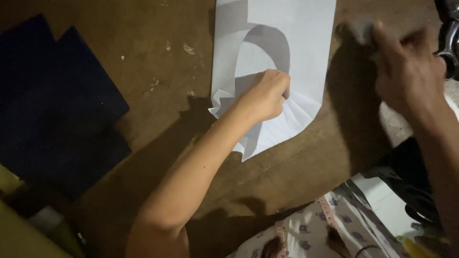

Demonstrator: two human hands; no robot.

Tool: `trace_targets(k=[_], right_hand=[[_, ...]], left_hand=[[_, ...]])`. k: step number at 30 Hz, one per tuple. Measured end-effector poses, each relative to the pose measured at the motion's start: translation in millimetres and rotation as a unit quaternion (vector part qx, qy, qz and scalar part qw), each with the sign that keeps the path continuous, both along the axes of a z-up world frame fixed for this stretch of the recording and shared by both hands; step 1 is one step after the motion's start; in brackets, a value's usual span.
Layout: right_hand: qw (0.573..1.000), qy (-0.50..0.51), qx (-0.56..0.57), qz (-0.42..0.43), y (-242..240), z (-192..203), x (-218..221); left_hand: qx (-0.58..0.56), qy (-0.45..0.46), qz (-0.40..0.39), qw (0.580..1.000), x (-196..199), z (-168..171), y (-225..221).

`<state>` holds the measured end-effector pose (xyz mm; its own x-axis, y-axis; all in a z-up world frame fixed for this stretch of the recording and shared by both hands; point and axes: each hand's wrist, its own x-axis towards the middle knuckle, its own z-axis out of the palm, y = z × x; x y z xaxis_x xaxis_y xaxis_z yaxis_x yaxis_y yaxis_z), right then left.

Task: Creasing and folding a paper pattern to create pleats using a hand tool.

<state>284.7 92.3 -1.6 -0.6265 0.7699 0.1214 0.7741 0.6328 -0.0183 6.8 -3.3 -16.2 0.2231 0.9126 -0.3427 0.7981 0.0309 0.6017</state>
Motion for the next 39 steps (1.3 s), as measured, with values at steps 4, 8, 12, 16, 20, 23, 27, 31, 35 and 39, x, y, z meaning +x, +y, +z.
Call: trace_targets(k=[4,8,12,16,20,23,27,31,35,39], right_hand=[[0.987,0.095,0.067,0.112,37,-25,-13],[0.964,0.177,0.065,0.187,10,-21,-17],[0.942,-0.005,0.191,0.277,-71,-6,-24],[0.910,0.212,-0.136,0.329,-94,-1,-31],[0.917,0.233,-0.134,0.296,-96,-9,-26],[0.915,0.233,-0.158,0.289,-95,-17,-20],[0.918,0.223,-0.145,0.295,-96,-12,-22],[0.922,0.211,-0.142,0.291,-98,-14,-18],[0.923,0.201,-0.156,0.290,-98,-18,-13],[0.924,0.191,-0.152,0.295,-97,-17,-12]], left_hand=[[-0.024,0.012,0.023,0.999,6,18,-6],[-0.016,0.021,0.078,0.997,22,19,-23],[-0.005,0.026,0.096,0.995,26,28,-27],[-0.117,-0.032,0.146,0.982,22,64,-30],[-0.139,0.003,0.136,0.981,29,106,-55],[-0.227,-0.049,0.172,0.957,38,109,-69],[-0.131,-0.046,0.202,0.969,37,80,-71],[-0.082,-0.023,0.161,0.983,35,71,-65],[-0.075,0.009,0.144,0.987,31,54,-58],[-0.118,0.063,0.108,0.985,42,60,-52]])
